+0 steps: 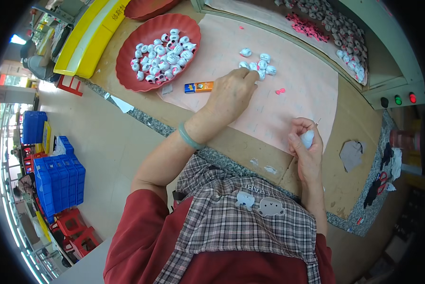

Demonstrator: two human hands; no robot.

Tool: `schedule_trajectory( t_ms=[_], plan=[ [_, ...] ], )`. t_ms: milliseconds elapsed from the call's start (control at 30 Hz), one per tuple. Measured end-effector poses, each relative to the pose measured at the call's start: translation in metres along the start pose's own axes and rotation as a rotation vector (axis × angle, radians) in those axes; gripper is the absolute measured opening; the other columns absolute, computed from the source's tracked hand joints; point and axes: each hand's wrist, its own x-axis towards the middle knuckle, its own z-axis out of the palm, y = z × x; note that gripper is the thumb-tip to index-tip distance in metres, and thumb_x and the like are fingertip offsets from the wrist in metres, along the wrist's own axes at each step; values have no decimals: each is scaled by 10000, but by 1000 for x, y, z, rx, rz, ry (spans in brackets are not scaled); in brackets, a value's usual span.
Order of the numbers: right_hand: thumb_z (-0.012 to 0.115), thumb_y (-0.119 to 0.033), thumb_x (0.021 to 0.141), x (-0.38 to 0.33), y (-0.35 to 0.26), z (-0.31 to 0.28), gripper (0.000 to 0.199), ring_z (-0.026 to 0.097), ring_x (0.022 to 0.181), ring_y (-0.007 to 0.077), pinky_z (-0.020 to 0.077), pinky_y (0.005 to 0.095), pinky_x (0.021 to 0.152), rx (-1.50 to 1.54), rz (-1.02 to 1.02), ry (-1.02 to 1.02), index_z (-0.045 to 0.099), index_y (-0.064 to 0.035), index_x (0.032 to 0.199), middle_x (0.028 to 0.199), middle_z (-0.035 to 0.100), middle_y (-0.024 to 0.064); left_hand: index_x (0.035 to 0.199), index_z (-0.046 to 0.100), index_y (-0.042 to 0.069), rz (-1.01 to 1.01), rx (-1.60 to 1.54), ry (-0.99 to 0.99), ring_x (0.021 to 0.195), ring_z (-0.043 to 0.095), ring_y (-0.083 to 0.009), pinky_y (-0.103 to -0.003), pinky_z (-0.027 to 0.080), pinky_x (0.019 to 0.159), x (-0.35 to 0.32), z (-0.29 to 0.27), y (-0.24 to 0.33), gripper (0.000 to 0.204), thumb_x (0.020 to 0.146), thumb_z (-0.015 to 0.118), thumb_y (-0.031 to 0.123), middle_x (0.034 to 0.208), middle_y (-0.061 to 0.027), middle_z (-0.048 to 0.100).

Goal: Applying glue to small white plastic heads and attaching pink bows to them at a factory workbench.

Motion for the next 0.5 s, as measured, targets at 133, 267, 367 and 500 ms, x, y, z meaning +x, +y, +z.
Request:
schedule_trajectory(
  t_ms=[133, 267, 367, 500],
  plan=[
    [557, -75, 863, 0, -14, -5, 348, 414, 578, 34, 315, 168, 477, -27, -34, 2, 431, -59, 1187, 875, 490, 7, 1080, 582, 62, -50, -144, 122, 775, 623, -265, -363, 491, 654, -6, 2, 13, 379, 711, 652, 11, 886, -139, 596],
    [503, -84, 881, -4, -18, 0, 293, 406, 563, 36, 315, 164, 472, -66, -18, 52, 435, -58, 1165, 871, 487, 9, 1093, 571, 30, -77, -407, 58, 772, 629, -209, -310, 499, 652, -17, -8, 13, 345, 758, 653, 16, 839, -93, 601],
    [477, -103, 899, -4, -11, -3, 301, 409, 556, 41, 313, 159, 453, 50, -115, 48, 418, -46, 1188, 907, 484, 25, 1107, 562, 3, -352, -1102, -95, 791, 624, -158, -261, 506, 692, -26, -11, 23, 285, 831, 619, 47, 891, -76, 616],
    [489, -124, 908, -2, -22, -7, 296, 433, 560, 51, 314, 161, 430, 42, -149, -1, 432, -27, 1181, 946, 475, 46, 1119, 554, -14, -567, -1678, -170, 836, 622, -138, -252, 510, 755, -34, -19, 35, 250, 886, 567, 73, 980, -88, 625]
  ],
)
